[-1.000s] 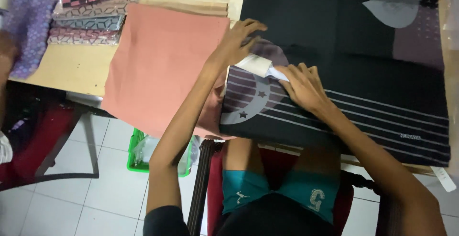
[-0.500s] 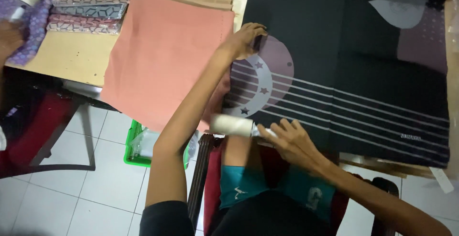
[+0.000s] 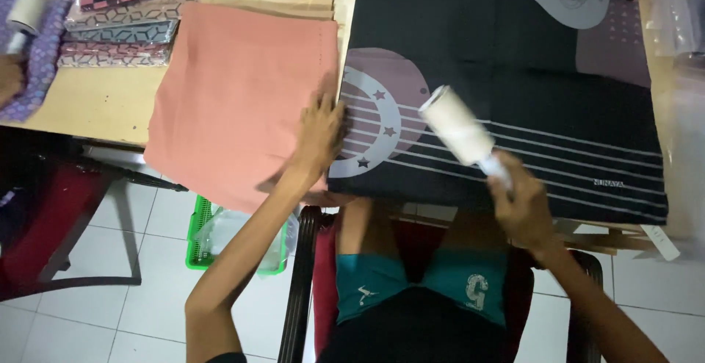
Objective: The person uses a lint roller to remove debris from a black cloth and then folds it neatly on a table.
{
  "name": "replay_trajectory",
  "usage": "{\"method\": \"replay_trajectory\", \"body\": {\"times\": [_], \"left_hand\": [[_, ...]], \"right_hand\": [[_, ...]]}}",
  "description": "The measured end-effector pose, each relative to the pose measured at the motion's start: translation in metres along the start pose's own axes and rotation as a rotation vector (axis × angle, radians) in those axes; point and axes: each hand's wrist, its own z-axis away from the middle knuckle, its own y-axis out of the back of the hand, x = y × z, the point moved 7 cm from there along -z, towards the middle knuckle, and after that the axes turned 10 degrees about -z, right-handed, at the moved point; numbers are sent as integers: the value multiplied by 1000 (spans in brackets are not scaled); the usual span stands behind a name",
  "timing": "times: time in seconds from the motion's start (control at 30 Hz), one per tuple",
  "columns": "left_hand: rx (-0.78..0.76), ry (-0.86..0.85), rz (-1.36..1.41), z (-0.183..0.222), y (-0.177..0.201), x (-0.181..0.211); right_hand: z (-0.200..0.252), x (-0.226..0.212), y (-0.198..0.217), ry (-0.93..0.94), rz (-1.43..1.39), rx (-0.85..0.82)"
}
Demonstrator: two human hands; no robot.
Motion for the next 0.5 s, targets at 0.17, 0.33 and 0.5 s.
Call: {"method": "replay_trajectory", "body": {"times": [0.17,0.33,0.5], "left_hand": [[4,49,42,13,-18,-17],[17,101,67,14,-38,-18],[52,130,-147,27,-12,1]], "right_hand": [[-36,26,17,-34,127,104],[-43,36,12,-9,173,152],[-58,43,8,-3,195,135]]}}
